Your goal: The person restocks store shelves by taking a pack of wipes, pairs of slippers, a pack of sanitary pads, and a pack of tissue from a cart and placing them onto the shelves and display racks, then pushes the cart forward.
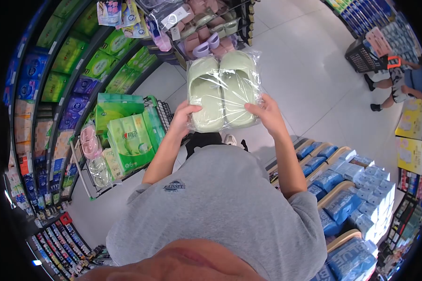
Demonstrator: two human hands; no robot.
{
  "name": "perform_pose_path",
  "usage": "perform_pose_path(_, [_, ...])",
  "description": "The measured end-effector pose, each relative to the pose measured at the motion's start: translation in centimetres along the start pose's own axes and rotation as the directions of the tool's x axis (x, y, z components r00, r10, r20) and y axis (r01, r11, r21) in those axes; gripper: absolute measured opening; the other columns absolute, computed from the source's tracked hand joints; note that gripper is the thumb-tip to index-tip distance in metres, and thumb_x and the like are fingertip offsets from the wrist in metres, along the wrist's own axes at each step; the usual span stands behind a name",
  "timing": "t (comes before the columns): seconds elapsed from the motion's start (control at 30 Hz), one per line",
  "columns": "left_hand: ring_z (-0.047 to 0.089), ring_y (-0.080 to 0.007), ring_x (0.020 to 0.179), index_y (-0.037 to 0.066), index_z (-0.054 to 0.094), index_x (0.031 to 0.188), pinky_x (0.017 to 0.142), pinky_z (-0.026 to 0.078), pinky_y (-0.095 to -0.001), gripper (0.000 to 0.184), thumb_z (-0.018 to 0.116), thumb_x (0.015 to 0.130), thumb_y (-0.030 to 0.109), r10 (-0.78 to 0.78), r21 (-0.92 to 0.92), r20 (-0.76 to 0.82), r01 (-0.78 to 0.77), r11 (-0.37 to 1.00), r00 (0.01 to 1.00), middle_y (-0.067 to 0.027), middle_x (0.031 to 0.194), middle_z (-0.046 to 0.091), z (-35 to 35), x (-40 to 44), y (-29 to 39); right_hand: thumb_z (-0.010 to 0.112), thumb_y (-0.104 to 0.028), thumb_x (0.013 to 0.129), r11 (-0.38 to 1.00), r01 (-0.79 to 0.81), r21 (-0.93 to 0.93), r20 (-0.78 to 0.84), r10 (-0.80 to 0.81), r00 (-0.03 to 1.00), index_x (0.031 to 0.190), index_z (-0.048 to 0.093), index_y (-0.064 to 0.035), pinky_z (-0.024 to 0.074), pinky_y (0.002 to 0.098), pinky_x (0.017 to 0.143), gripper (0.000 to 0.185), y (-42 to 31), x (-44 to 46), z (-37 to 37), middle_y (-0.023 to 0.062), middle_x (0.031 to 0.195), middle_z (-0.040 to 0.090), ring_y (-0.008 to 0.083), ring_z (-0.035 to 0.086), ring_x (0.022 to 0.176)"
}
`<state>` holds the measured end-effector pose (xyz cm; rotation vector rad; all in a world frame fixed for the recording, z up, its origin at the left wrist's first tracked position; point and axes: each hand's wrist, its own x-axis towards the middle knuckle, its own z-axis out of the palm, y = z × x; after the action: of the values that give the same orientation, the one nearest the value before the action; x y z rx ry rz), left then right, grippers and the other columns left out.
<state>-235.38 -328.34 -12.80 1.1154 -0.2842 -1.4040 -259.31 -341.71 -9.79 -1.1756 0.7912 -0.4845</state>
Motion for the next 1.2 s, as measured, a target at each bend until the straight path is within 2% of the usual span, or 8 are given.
perform_pose_path(0.07, [0.06, -0.0238, 0.096, -0.006, 0.051, 0.113, 0.084, 0.048, -0.0353, 0.039, 0.059, 0.076, 0.005, -0.062, 0.013, 0.006, 0.062, 0.998, 0.998, -0.0152, 0.104, 0.061, 1.5, 2.7, 0.0, 0.068, -0.01, 0.078, 0.994, -0.001, 0.107, -0.088, 0.01, 0.996, 0.112, 0.053, 0.0045, 0.0465, 0.0266, 0.076, 0.04, -0.3, 1.2, -2.0, 0.0095, 0.096, 0.064, 0.0137, 0.061, 0.086])
perform_pose_path(0.2, [0.058, -0.0248, 0.104, -0.005, 0.045, 0.123, 0.09, 0.048, -0.0377, 0.047, 0.058, 0.079, 0.006, -0.208, 0.016, 0.052, 0.207, 0.978, 0.977, -0.0161, 0.116, 0.056, 4.1, 9.0, 0.6, 0.067, -0.009, 0.079, 0.996, 0.028, 0.088, -0.147, -0.015, 0.989, 0.111, 0.054, 0.0041, 0.0461, 0.0266, 0.076, 0.037, -0.8, 5.5, -6.6, 0.0095, 0.095, 0.065, 0.0133, 0.061, 0.084])
perform_pose_path(0.43, [0.056, -0.0257, 0.107, -0.004, 0.044, 0.123, 0.09, 0.047, -0.0424, 0.048, 0.061, 0.079, 0.006, -0.164, 0.031, 0.215, 0.161, 0.986, 0.963, -0.0152, 0.118, 0.055, 8.9, 23.4, 3.4, 0.066, -0.009, 0.078, 0.996, 0.091, 0.023, -0.218, -0.084, 0.972, 0.108, 0.056, 0.0036, 0.0458, 0.026, 0.075, 0.034, -5.5, 16.6, -14.6, 0.0089, 0.095, 0.065, 0.0137, 0.061, 0.082])
perform_pose_path(0.63, [0.058, -0.0226, 0.104, -0.004, 0.049, 0.119, 0.092, 0.046, -0.0346, 0.043, 0.062, 0.078, 0.003, -0.127, 0.028, 0.313, 0.124, 0.992, 0.941, -0.0131, 0.115, 0.058, 14.4, 35.0, 7.2, 0.067, -0.012, 0.077, 0.993, 0.095, -0.064, -0.269, -0.109, 0.957, 0.105, 0.059, 0.0034, 0.0451, 0.0256, 0.073, 0.032, -9.7, 25.8, -22.5, 0.0077, 0.091, 0.065, 0.0128, 0.06, 0.079])
perform_pose_path(0.8, [0.06, -0.0207, 0.097, -0.006, 0.054, 0.113, 0.088, 0.047, -0.0345, 0.036, 0.062, 0.079, 0.003, -0.136, -0.049, 0.225, 0.15, 0.987, 0.965, -0.0119, 0.108, 0.061, 16.2, 41.3, 7.4, 0.069, -0.016, 0.077, 1.0, -0.006, -0.013, -0.241, 0.003, 0.971, 0.105, 0.059, 0.0033, 0.0452, 0.0256, 0.071, 0.035, -11.1, 31.5, -26.7, 0.0068, 0.088, 0.065, 0.0126, 0.06, 0.078])
perform_pose_path(0.9, [0.063, -0.0224, 0.093, -0.005, 0.055, 0.111, 0.085, 0.049, -0.0337, 0.034, 0.062, 0.08, 0.007, -0.11, -0.101, 0.066, 0.116, 0.988, 0.992, -0.0129, 0.105, 0.063, 14.8, 44.3, 7.7, 0.07, -0.019, 0.078, 0.998, -0.055, -0.043, -0.221, 0.044, 0.974, 0.103, 0.06, 0.0039, 0.0465, 0.0263, 0.07, 0.036, -12.1, 36.3, -26.9, 0.008, 0.089, 0.064, 0.0135, 0.06, 0.078])
perform_pose_path(1.03, [0.062, -0.0222, 0.095, -0.003, 0.058, 0.107, 0.087, 0.049, -0.0356, 0.029, 0.061, 0.081, 0.009, -0.151, -0.255, -0.146, 0.111, 0.96, 0.978, -0.0114, 0.106, 0.063, 13.7, 48.0, 8.8, 0.07, -0.02, 0.077, 0.988, -0.146, 0.043, -0.074, 0.149, 0.986, 0.102, 0.059, 0.0053, 0.0484, 0.0283, 0.07, 0.038, -12.8, 44.1, -27.7, 0.01, 0.091, 0.064, 0.0159, 0.062, 0.078])
perform_pose_path(1.2, [0.056, -0.0214, 0.1, 0.002, 0.059, 0.107, 0.085, 0.044, -0.0348, 0.03, 0.064, 0.079, 0.009, -0.101, -0.325, -0.252, 0.014, 0.946, 0.963, -0.0073, 0.107, 0.06, 13.1, 52.8, 10.8, 0.069, -0.024, 0.079, 0.972, -0.234, 0.02, 0.128, 0.229, 0.965, 0.106, 0.058, 0.004, 0.0468, 0.0293, 0.074, 0.04, -14.7, 53.3, -29.0, 0.0096, 0.096, 0.062, 0.017, 0.06, 0.086])
